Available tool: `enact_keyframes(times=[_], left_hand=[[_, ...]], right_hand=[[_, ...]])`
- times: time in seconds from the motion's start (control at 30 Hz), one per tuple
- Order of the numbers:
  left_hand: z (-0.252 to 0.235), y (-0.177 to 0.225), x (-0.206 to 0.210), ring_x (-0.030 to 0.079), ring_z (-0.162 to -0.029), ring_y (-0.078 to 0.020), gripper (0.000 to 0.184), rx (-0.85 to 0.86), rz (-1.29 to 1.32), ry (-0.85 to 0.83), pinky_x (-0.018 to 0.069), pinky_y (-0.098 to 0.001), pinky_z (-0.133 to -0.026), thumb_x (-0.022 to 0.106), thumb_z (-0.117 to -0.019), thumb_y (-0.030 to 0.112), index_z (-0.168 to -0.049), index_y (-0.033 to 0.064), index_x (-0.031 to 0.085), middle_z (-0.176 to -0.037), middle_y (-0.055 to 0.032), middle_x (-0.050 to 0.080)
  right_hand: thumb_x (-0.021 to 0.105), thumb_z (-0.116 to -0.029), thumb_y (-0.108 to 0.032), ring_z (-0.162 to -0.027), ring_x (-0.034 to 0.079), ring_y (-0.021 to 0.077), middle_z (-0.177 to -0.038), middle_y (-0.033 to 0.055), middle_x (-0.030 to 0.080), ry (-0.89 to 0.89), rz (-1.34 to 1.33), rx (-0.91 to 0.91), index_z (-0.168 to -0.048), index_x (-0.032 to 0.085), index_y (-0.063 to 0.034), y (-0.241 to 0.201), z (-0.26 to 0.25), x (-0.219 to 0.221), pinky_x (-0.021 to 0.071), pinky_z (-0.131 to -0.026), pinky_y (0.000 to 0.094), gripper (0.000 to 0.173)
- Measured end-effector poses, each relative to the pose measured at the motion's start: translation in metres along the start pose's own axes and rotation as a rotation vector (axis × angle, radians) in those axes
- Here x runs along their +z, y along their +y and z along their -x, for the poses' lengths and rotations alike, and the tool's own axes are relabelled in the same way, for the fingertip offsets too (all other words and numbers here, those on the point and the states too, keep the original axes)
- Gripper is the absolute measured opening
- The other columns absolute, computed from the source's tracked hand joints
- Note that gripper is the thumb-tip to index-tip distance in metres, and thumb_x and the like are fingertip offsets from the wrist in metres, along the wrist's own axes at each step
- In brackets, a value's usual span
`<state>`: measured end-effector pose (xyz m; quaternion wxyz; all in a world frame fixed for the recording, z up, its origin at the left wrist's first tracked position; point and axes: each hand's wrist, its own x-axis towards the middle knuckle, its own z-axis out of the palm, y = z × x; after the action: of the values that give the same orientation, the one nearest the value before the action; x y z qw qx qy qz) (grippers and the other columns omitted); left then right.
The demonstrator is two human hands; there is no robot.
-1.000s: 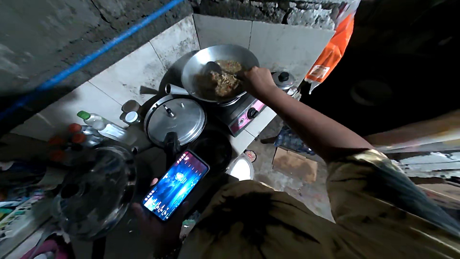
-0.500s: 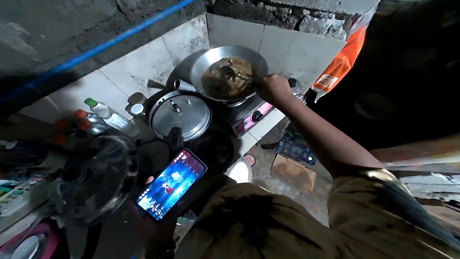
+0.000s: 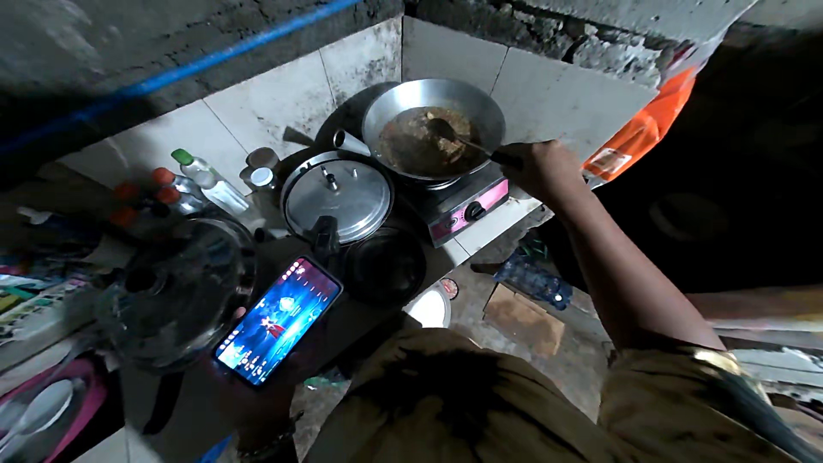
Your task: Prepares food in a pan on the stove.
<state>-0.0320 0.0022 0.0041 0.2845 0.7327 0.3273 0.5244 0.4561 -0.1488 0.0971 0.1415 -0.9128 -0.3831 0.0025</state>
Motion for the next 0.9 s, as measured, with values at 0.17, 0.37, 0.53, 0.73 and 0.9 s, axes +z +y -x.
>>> enact_keyframes(times=[0.17,0.37,0.53,0.73,0.9], left_hand=[[-0.006,0.004,0.003,0.057,-0.129,-0.0115,0.1,-0.018,0.214,0.023,0.0479,-0.0308,-0.111,0.087,-0.0777,0.029,-0.145,-0.0165,0.028,-0.14,-0.0148,0.056],[-0.005,0.006,0.005,0.058,-0.127,-0.0136,0.089,-0.085,0.3,0.03,0.0501,-0.0326,-0.108,0.077,-0.0877,0.025,-0.146,-0.0157,0.025,-0.14,-0.0152,0.056],[-0.004,0.01,0.006,0.059,-0.126,-0.0135,0.076,-0.085,0.37,0.023,0.0509,-0.033,-0.108,0.072,-0.0931,0.022,-0.147,-0.0116,0.03,-0.139,-0.0106,0.059],[-0.005,0.005,0.01,0.061,-0.125,-0.0146,0.05,-0.224,0.653,0.063,0.0526,-0.0359,-0.105,0.039,-0.1097,0.037,-0.144,0.0021,0.043,-0.135,-0.0046,0.063],[-0.007,0.011,0.013,0.066,-0.117,-0.0137,0.053,-0.394,0.842,0.108,0.0577,-0.0349,-0.097,0.024,-0.1112,0.044,-0.14,0.0102,0.052,-0.128,-0.0021,0.069]], right_hand=[[0.066,-0.0963,-0.015,-0.087,0.068,0.0502,-0.098,0.0251,0.072,0.13,-0.054,-0.137,-0.125,0.072,-0.0127,-0.02,0.037,0.0,0.0507,-0.07,0.0708,0.029],[0.062,-0.097,-0.017,-0.091,0.069,0.0493,-0.101,0.0242,0.072,0.0,0.007,-0.085,-0.131,0.07,-0.0209,-0.018,0.027,0.021,0.0509,-0.074,0.07,0.035],[0.06,-0.0977,-0.018,-0.092,0.069,0.0475,-0.101,0.0229,0.072,0.037,-0.017,-0.058,-0.132,0.069,-0.0188,-0.035,0.035,0.006,0.0516,-0.074,0.0682,0.036],[0.061,-0.0978,-0.02,-0.089,0.07,0.0441,-0.099,0.0204,0.073,-0.02,-0.05,-0.118,-0.13,0.07,-0.0191,-0.055,0.049,0.007,0.0537,-0.073,0.0658,0.033],[0.061,-0.0977,-0.019,-0.091,0.07,0.0476,-0.098,0.0235,0.072,-0.052,-0.031,-0.063,-0.13,0.069,-0.0179,-0.038,0.028,0.018,0.0517,-0.074,0.0684,0.034]])
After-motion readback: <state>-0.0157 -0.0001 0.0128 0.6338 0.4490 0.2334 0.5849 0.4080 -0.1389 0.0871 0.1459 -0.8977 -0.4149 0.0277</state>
